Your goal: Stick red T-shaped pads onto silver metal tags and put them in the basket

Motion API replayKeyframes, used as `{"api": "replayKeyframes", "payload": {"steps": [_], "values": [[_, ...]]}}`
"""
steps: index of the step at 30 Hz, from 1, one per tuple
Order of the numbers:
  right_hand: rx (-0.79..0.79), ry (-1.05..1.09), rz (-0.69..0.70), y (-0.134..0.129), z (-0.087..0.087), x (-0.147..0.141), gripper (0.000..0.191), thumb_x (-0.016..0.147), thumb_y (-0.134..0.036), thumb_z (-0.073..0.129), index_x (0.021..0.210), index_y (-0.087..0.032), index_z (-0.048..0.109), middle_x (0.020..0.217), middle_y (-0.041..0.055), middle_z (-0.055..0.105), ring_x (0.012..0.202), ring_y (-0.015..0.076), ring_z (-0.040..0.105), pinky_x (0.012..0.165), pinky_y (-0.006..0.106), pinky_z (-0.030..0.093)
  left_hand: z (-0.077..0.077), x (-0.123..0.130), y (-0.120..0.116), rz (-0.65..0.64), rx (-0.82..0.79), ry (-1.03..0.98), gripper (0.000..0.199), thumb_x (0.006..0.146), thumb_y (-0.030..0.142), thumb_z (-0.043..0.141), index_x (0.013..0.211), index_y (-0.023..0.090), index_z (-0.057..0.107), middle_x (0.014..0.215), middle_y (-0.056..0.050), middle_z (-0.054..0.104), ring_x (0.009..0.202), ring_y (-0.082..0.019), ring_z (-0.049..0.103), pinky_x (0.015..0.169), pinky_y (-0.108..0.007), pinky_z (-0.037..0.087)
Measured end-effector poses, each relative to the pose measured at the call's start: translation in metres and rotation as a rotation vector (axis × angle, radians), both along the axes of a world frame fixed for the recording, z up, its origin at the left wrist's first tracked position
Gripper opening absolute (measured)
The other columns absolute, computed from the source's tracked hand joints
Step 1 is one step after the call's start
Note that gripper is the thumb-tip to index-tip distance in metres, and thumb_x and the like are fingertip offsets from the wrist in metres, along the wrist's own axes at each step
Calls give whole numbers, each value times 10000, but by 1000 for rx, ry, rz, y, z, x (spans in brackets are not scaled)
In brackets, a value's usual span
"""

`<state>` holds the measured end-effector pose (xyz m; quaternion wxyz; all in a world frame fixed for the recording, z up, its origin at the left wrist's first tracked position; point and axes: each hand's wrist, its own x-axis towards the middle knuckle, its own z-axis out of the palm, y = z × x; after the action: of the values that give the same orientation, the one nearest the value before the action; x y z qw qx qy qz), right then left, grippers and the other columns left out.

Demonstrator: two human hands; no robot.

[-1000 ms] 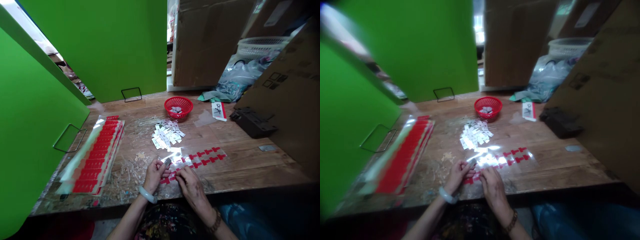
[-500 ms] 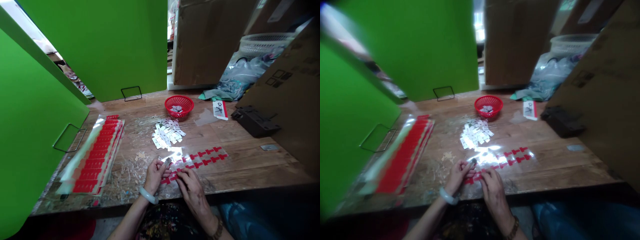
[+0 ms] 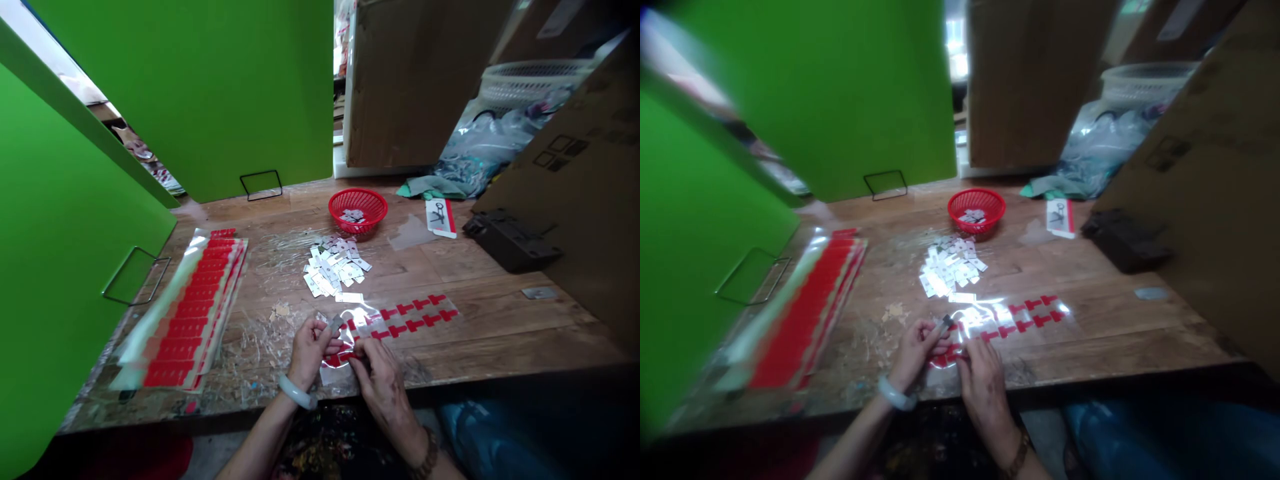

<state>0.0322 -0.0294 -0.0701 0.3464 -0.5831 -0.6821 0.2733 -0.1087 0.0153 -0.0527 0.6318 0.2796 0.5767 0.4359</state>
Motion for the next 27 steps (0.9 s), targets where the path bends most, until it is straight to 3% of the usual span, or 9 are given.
{"api": "replayKeyframes", "payload": {"steps": [4, 8, 11, 15, 22, 27], "values": [[-23, 62, -31, 3, 2, 4, 265, 827, -118, 511, 1077, -202, 492, 911, 56, 511, 806, 197, 500, 734, 331, 436, 1, -1, 0, -8, -14, -12, 416, 612, 412, 766, 773, 142, 493, 671, -52, 696, 579, -170, 690, 561, -247, 553], [-30, 55, -5, 3, 4, 6, 93, 837, -138, 509, 877, -199, 566, 914, 59, 497, 844, 203, 508, 751, 323, 431, 0, -1, 2, -3, -27, -8, 413, 609, 395, 773, 769, 146, 484, 652, -36, 685, 586, -177, 693, 562, -253, 556], [-25, 61, -7, 1, 5, 3, 118, 856, -147, 482, 780, -196, 558, 848, 47, 501, 812, 199, 504, 737, 326, 416, 0, 0, 2, 0, -25, -4, 391, 629, 379, 762, 768, 146, 481, 641, -31, 680, 582, -176, 693, 547, -244, 551], [4, 81, 6, -1, 5, 3, 97, 851, -148, 495, 778, -196, 537, 833, 44, 522, 832, 207, 491, 761, 343, 396, 1, 0, 2, -1, -18, 0, 347, 663, 345, 743, 774, 143, 483, 656, -40, 686, 572, -170, 691, 546, -237, 550], [-50, 178, 162, -4, 12, 14, 85, 853, -173, 520, 778, -214, 526, 851, 23, 573, 857, 197, 497, 775, 330, 386, 1, 0, 2, 14, -11, 7, 303, 697, 316, 719, 770, 144, 481, 666, -53, 697, 569, -160, 690, 538, -220, 547], [-147, 325, 124, -3, 16, 19, 95, 828, -231, 571, 750, -209, 522, 819, 10, 574, 820, 178, 524, 767, 302, 406, -1, -2, 3, 3, -20, -13, 314, 680, 323, 736, 775, 144, 496, 671, -58, 702, 572, -171, 694, 507, -207, 539]]}}
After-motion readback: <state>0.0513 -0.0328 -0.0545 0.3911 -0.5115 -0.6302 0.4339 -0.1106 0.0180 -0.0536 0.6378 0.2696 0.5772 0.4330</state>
